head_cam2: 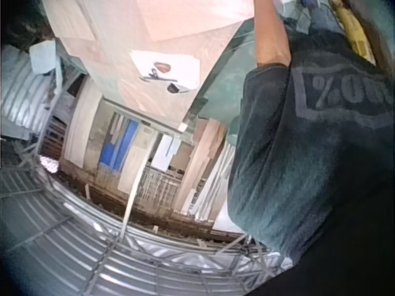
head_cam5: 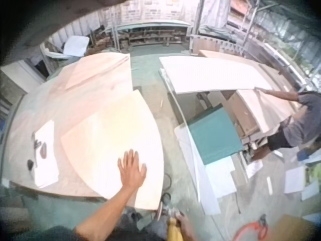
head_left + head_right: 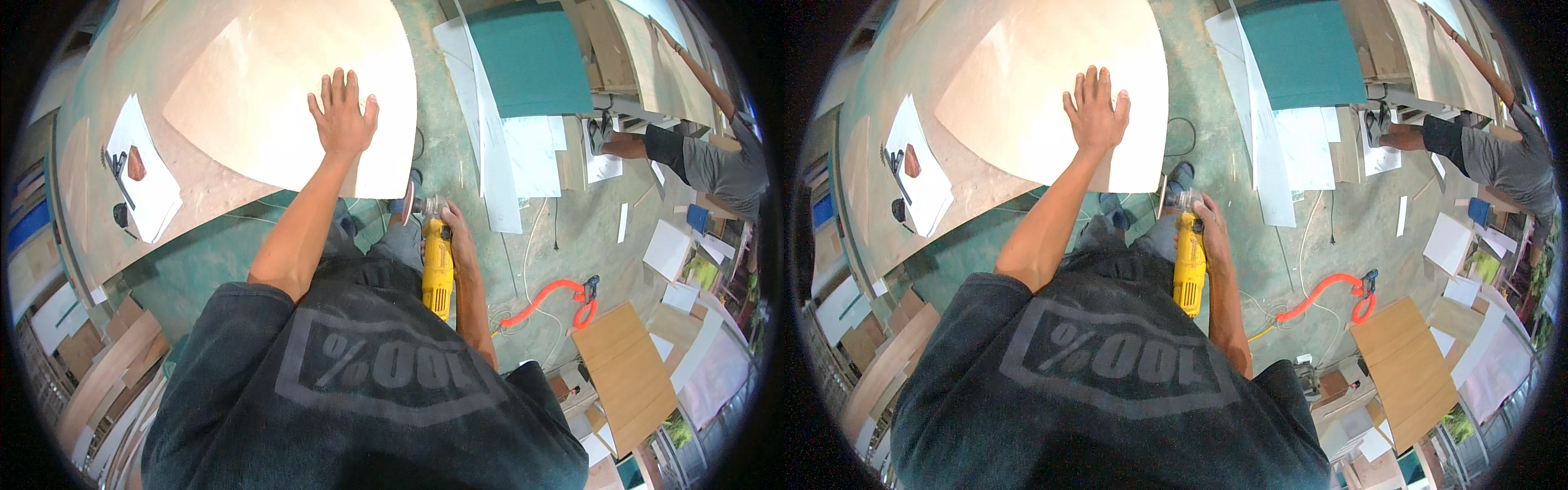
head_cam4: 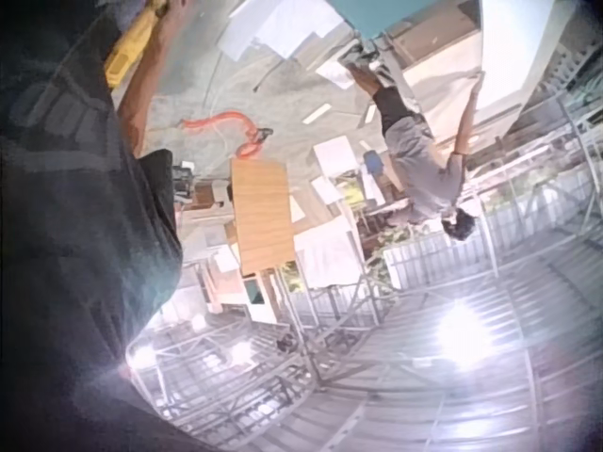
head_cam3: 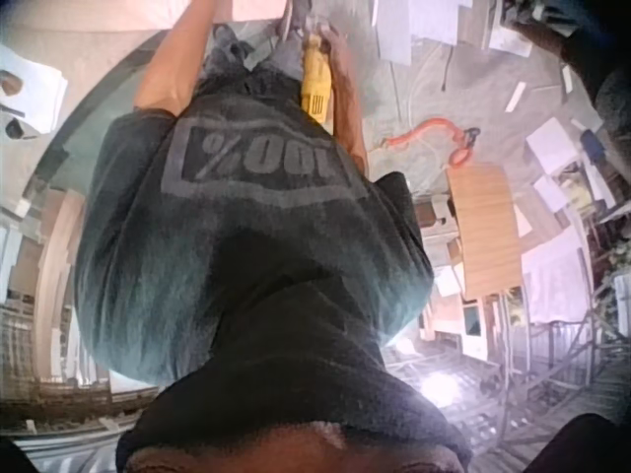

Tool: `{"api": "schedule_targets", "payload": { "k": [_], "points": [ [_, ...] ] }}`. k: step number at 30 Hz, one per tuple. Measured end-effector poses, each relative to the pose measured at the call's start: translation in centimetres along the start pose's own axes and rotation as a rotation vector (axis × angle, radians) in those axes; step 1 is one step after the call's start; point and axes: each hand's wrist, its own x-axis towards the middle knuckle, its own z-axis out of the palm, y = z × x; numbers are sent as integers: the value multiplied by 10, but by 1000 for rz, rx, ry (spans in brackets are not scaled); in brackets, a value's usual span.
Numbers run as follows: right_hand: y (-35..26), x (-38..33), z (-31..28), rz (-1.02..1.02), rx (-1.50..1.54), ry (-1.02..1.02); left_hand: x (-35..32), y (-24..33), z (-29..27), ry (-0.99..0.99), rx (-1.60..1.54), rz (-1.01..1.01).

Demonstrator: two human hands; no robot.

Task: The person sands the edge of a curved wood panel using a power sander while holding the panel steady with their other hand.

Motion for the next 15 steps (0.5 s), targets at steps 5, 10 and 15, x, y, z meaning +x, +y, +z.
{"api": "schedule_targets", "payload": {
  "k": [5,10,15],
  "points": [
    [-29,15,4,-92,-26,1,1,-1,-1,-25,35,-13],
    [-65,50,9,-157,-105,-50,1,-1,1,3,19,-2],
    [-93,71,20,-157,-78,-114,1,1,-3,-9,11,-13]
  ]
}}
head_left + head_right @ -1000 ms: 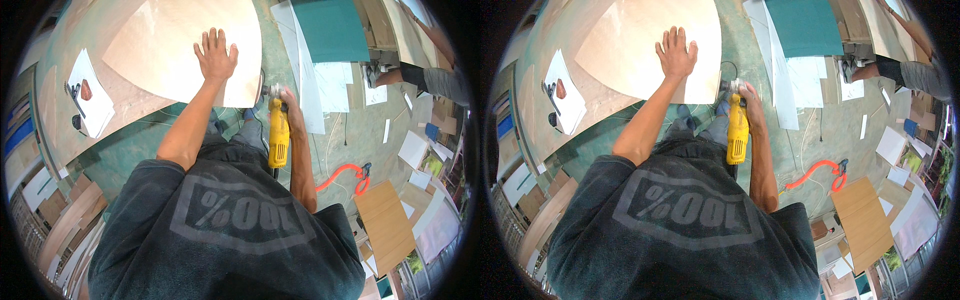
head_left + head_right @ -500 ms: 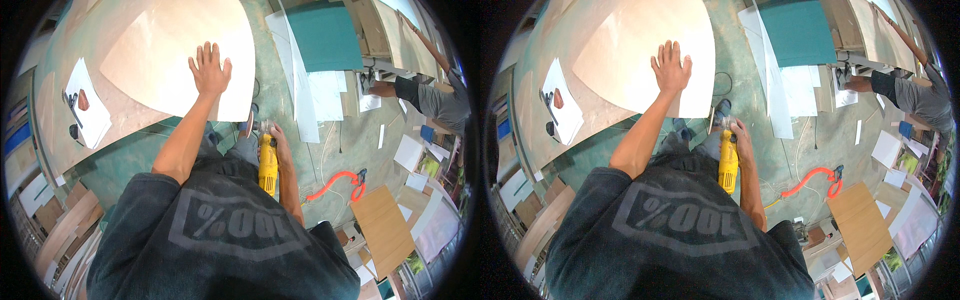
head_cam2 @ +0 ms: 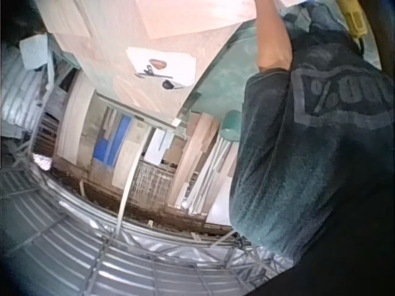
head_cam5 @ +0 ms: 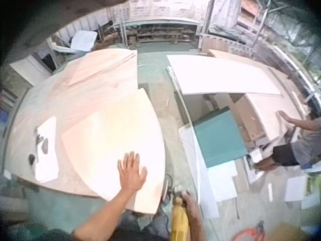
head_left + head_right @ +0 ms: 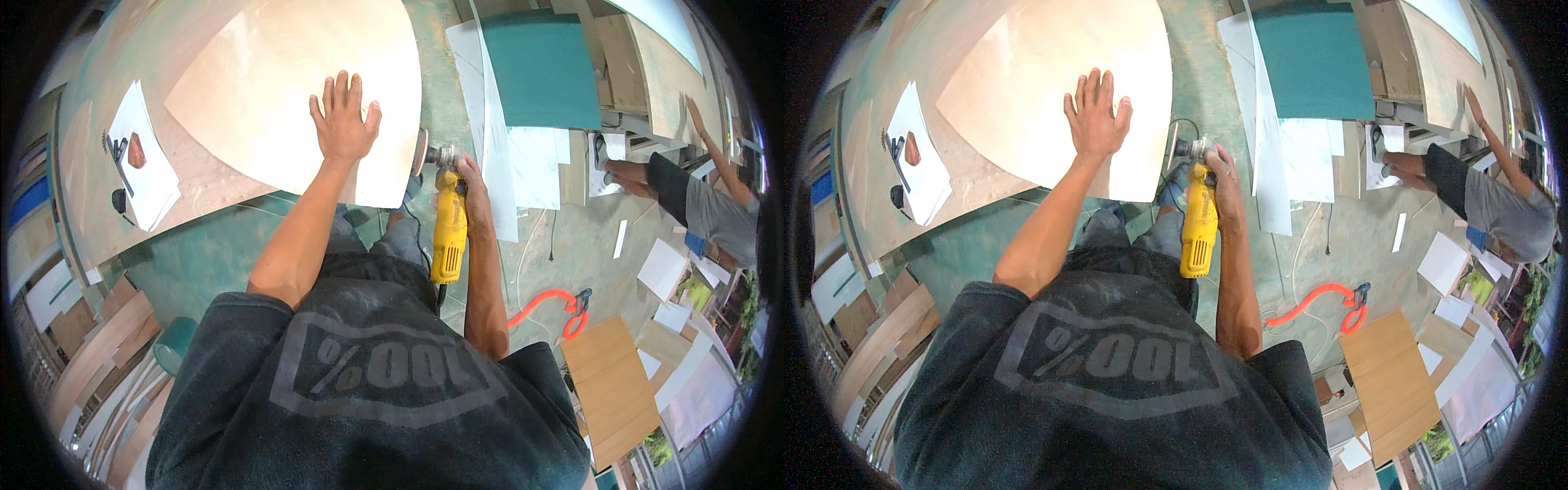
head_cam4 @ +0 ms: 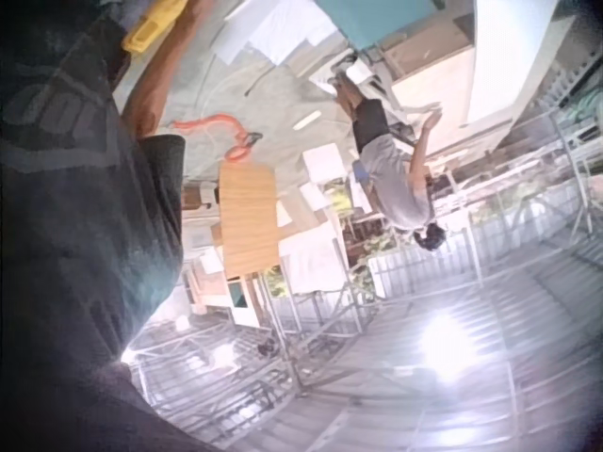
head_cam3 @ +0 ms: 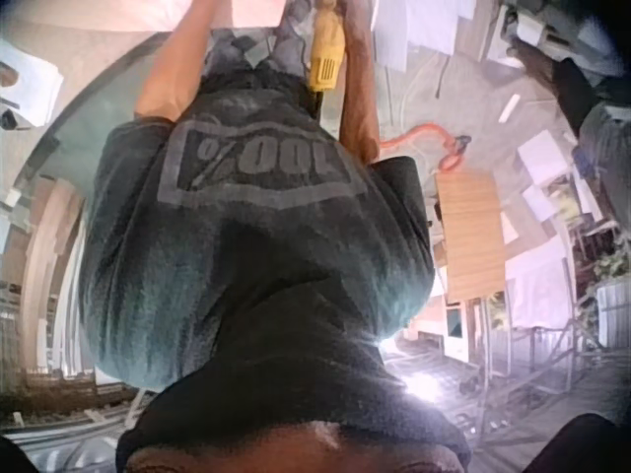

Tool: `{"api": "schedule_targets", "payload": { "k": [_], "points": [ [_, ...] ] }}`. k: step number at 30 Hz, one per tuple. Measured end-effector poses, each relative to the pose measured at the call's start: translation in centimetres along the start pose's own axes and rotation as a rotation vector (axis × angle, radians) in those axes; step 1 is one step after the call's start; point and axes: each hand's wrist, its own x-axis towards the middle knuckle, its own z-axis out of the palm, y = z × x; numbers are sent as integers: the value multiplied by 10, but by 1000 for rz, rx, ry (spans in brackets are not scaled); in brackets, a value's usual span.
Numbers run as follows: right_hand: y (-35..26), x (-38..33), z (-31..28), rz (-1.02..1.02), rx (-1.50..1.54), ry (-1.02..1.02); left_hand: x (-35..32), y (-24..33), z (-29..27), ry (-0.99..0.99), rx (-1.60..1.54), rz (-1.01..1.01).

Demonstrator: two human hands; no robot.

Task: The person sands the edge of a curved wood panel using a power sander while holding the panel steady with their other hand.

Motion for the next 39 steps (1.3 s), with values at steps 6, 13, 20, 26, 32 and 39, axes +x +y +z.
{"api": "schedule_targets", "payload": {
  "k": [6,13,20,26,32,39],
  "points": [
    [-8,15,5,16,0,-30,-2,1,-1,9,7,-11],
    [-14,21,8,5,-58,-53,-3,3,0,25,29,-10],
    [-7,22,4,26,-31,-46,-2,2,-2,-2,26,-26],
    [11,22,-8,52,-13,-52,0,3,-1,4,15,-6],
    [-24,26,7,27,-41,-69,-2,1,-2,-13,28,-21],
    [-31,35,10,31,-104,-46,-2,3,-2,-12,29,-14]
  ]
}}
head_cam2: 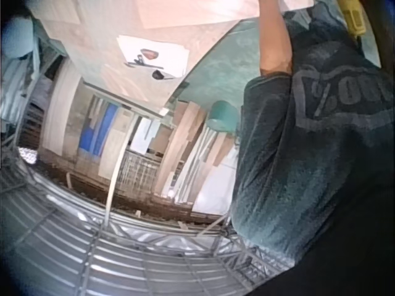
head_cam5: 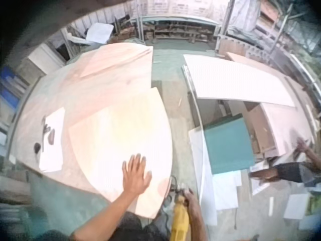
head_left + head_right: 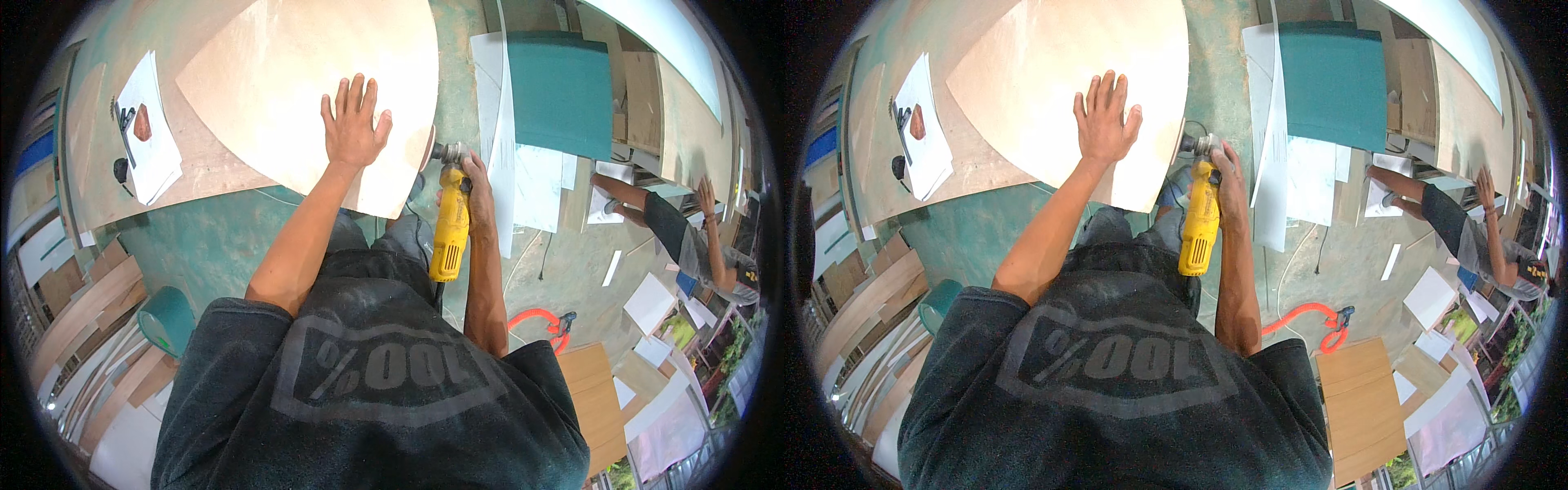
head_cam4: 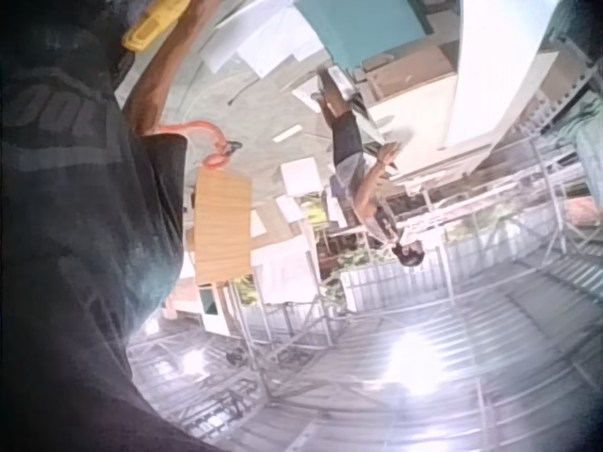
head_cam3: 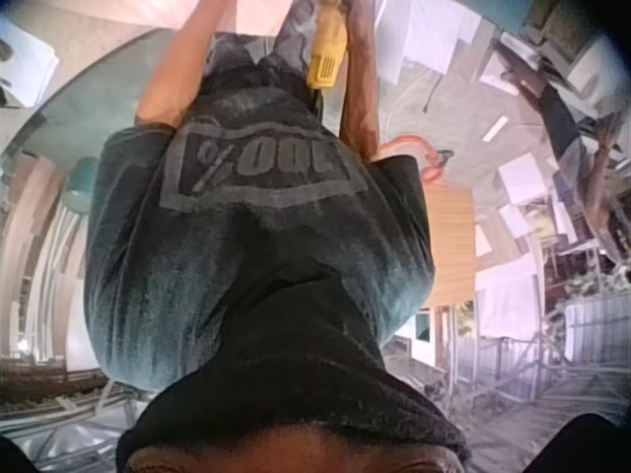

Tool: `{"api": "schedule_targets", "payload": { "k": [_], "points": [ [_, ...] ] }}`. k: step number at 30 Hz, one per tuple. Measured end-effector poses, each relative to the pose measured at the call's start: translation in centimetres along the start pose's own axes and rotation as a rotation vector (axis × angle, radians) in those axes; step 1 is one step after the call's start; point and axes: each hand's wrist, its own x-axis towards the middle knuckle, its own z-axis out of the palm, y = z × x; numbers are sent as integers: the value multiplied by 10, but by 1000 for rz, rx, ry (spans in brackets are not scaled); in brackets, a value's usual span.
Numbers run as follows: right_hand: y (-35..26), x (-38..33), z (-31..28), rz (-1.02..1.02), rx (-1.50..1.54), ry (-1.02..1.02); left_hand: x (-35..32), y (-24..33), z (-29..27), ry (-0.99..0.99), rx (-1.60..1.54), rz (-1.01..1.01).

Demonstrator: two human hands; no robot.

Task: The person sands the edge of a curved wood panel using a power sander while holding the panel steady with their other hand.

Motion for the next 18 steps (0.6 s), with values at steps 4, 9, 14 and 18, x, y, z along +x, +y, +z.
{"api": "schedule_targets", "payload": {
  "k": [4,9,14,18],
  "points": [
    [-3,4,-1,2,-3,-16,0,1,-2,1,-14,-4],
    [-15,13,1,-8,-13,-63,0,1,-4,-5,2,-4],
    [-17,21,-2,-12,6,-65,1,3,-5,-15,8,-8],
    [-23,27,-2,-4,-10,-63,1,2,-5,-14,10,-3]
  ]
}}
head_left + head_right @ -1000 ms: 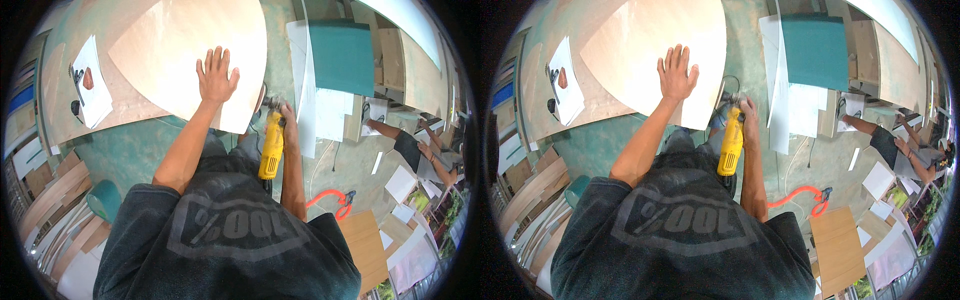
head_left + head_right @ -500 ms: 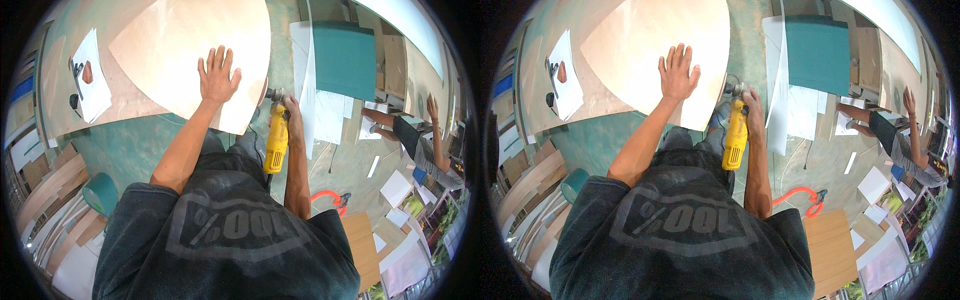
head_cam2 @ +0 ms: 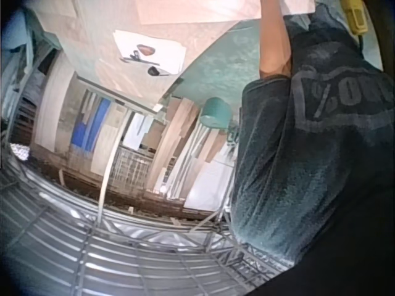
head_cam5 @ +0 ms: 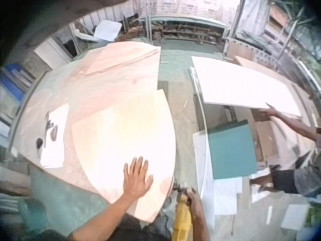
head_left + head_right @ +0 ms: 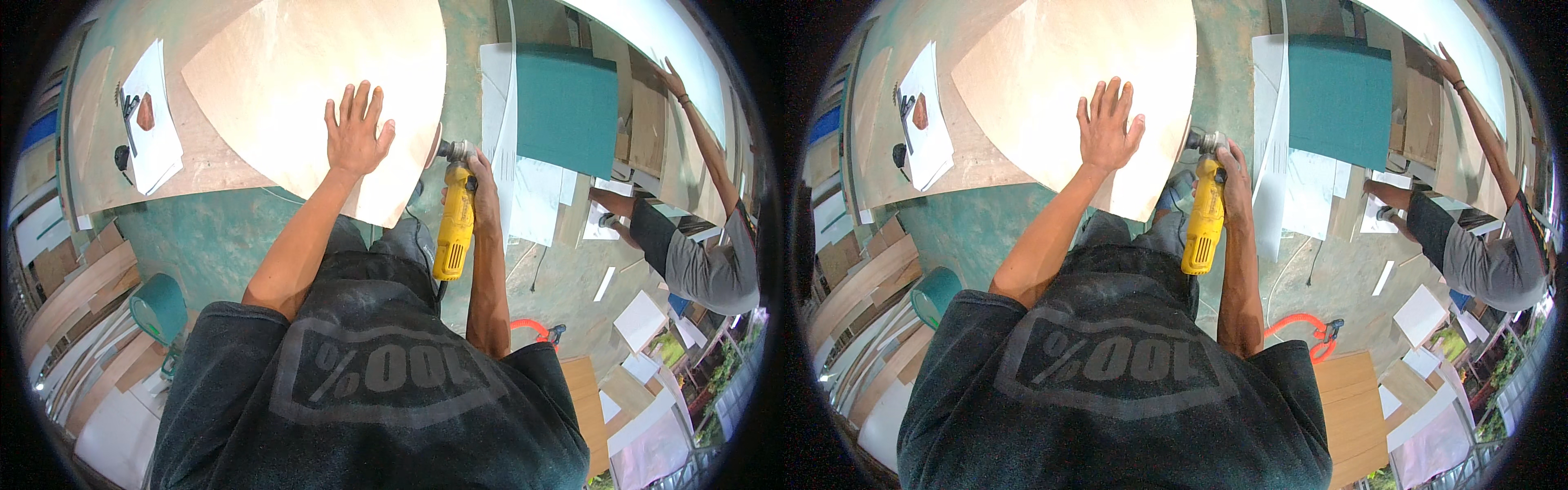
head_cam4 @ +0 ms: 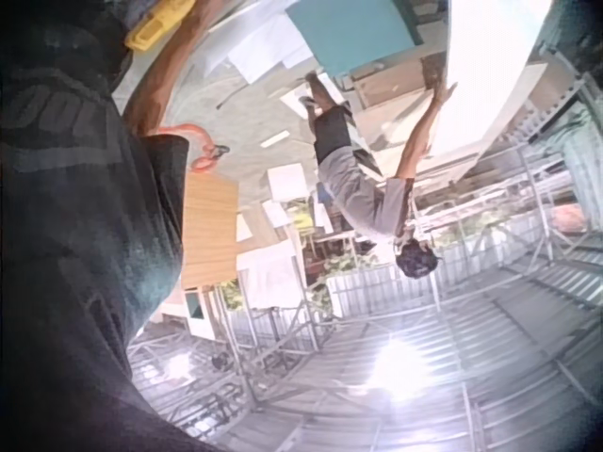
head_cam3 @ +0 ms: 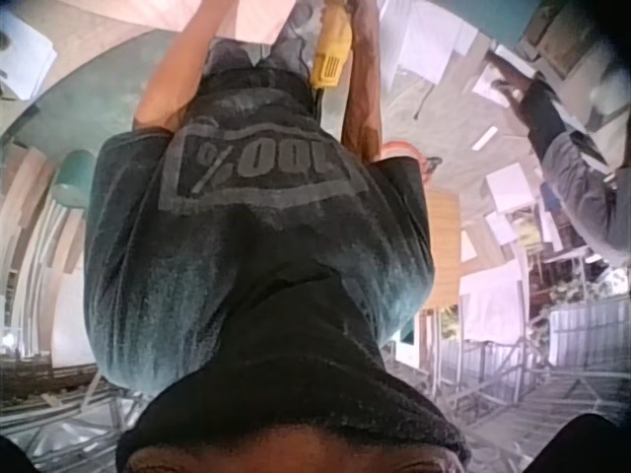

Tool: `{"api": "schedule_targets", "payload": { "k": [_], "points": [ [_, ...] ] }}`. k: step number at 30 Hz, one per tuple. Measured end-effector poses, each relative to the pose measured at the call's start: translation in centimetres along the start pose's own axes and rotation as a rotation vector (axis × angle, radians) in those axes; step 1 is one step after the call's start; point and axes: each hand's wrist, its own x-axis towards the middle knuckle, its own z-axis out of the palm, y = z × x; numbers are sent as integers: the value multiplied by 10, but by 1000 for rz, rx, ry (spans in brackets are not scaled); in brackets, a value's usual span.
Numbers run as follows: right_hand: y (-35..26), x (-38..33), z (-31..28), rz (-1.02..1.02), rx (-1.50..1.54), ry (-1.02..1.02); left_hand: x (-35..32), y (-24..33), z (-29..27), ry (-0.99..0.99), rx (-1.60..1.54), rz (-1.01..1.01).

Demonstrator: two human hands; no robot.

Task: The person sands the edge of a curved wood panel using a power sander while holding the panel steady with their other hand.

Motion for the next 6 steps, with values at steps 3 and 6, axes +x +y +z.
{"api": "schedule_targets", "payload": {
  "k": [3,6],
  "points": [
    [-3,4,-1,-5,9,-18,1,1,-2,-18,6,2],
    [-5,8,-2,-18,-15,-53,2,0,-1,-8,19,9]
  ]
}}
